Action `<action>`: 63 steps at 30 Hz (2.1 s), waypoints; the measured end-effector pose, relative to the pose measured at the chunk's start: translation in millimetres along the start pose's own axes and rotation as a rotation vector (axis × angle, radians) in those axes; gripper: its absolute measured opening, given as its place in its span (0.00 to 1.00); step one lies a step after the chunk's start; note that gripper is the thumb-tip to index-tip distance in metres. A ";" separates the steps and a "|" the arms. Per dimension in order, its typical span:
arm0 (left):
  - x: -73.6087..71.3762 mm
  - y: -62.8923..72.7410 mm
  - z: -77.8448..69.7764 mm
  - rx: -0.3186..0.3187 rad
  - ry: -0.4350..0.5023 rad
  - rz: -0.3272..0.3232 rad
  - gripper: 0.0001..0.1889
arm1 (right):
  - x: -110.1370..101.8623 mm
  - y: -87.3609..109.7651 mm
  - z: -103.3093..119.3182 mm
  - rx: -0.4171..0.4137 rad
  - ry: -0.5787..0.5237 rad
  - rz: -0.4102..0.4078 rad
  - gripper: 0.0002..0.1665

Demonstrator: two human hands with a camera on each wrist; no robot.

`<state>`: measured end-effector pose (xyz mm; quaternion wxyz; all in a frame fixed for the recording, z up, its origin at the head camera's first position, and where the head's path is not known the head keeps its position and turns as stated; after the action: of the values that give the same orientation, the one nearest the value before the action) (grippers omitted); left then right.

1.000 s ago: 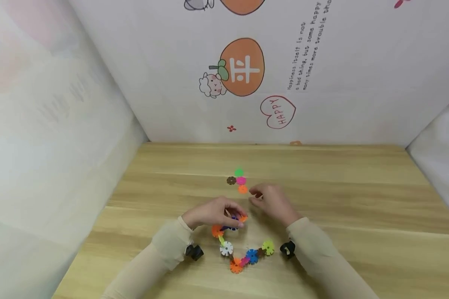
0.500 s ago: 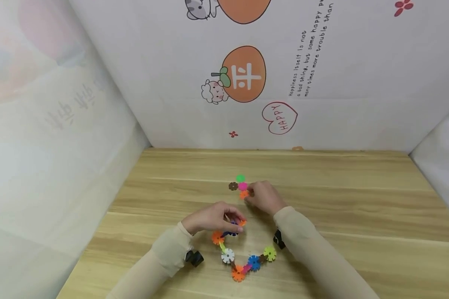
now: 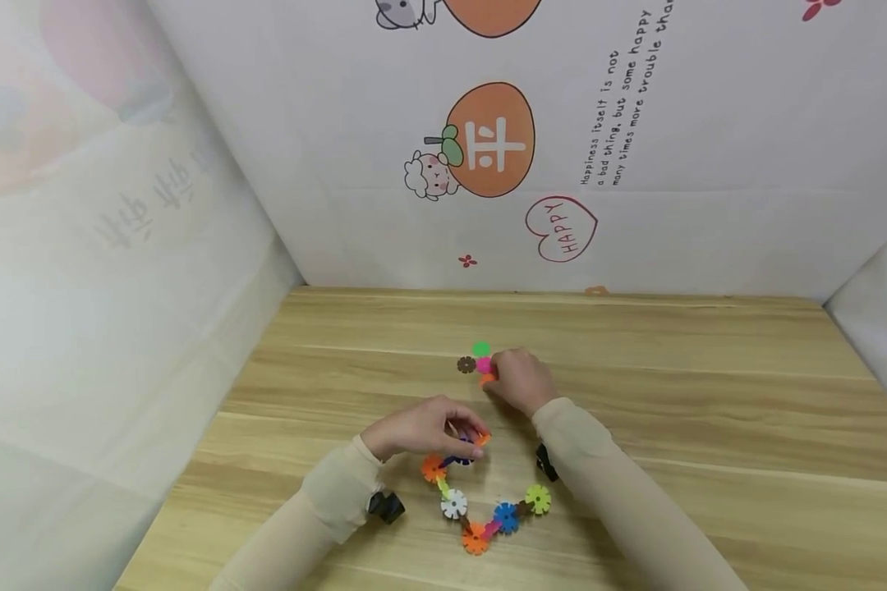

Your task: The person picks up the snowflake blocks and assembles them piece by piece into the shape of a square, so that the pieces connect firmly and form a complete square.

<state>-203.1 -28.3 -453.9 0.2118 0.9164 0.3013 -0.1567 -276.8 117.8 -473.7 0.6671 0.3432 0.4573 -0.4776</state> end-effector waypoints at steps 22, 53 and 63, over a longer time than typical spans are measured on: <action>6.0 -3.8 -2.0 0.003 0.026 0.006 0.18 | -2.1 26.5 -26.2 -0.113 -0.191 0.042 0.05; 4.2 -11.5 -1.9 -0.047 0.037 -0.019 0.15 | -22.7 117.3 -19.0 0.092 -0.733 0.145 0.23; 5.7 -10.8 -4.3 -0.057 0.045 -0.003 0.15 | -22.0 115.5 -11.4 0.056 -0.705 0.168 0.19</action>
<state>-204.7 -15.6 -455.8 0.2309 0.9127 0.3119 -0.1276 -172.9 170.7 -454.6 0.8110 0.2121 0.1561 -0.5224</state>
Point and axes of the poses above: each hand's wrist, its own y-axis away from the middle knuckle, its own x-axis out of the palm, z = x × y, the point moved 5 cm from there along -y, towards the middle knuckle, and after that the axes turned 5 degrees about y, right-handed, at the moved point
